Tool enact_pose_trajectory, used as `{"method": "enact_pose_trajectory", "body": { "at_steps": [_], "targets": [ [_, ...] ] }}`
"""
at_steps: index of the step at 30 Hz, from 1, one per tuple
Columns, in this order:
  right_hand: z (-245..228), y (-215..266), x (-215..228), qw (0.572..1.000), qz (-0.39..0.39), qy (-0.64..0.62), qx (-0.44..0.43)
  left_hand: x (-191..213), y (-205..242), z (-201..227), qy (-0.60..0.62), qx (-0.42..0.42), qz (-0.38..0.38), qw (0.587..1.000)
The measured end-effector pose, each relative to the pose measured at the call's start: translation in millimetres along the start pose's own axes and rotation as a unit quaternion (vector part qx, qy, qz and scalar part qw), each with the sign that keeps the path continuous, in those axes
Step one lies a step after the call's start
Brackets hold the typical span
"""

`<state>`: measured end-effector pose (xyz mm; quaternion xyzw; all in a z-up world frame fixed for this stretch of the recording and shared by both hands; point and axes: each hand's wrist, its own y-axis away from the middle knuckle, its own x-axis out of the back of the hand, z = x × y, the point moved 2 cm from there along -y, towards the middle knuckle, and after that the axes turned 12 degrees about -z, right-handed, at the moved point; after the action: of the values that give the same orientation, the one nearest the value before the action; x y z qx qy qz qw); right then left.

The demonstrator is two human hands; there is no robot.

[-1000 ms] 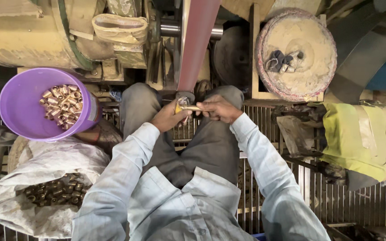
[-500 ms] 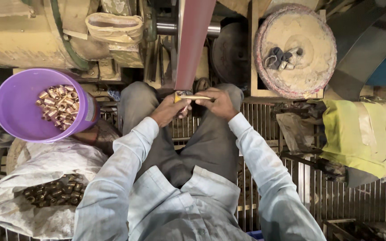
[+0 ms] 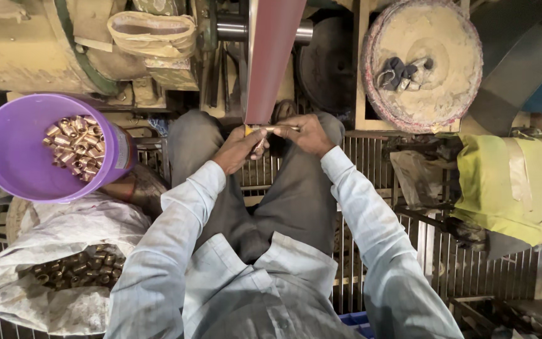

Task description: The person sits on a metal grate floor and repeatedly picks up small brass-colored metal parts from a white sack. They press each part against a vertical belt sander to smooth its surface, then place the finished part into a purple bucket. The person continues this cycle for multiple parts.

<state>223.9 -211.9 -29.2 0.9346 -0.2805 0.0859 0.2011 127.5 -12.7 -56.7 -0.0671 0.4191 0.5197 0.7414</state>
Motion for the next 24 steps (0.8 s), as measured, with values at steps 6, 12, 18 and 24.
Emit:
{"method": "enact_pose_trajectory", "body": {
  "at_steps": [6, 12, 18, 24],
  "targets": [
    [6.7, -3.5, -0.9, 0.999, -0.007, -0.027, -0.025, -2.7, 1.9, 2.4, -0.002, -0.002, 0.004, 1.0],
    [11.4, -6.7, -1.6, 0.994, -0.018, -0.089, -0.058, -2.8, 2.7, 3.6, 0.0, -0.008, 0.008, 1.0],
    [-4.6, 10.4, -5.5, 0.991, 0.049, 0.085, 0.086, -4.4, 8.1, 1.3, -0.002, -0.008, -0.018, 1.0],
    [-5.8, 13.5, -9.6, 0.99, 0.073, 0.103, 0.058, -2.1, 5.0, -1.5, 0.011, -0.02, -0.028, 0.999]
  ]
}}
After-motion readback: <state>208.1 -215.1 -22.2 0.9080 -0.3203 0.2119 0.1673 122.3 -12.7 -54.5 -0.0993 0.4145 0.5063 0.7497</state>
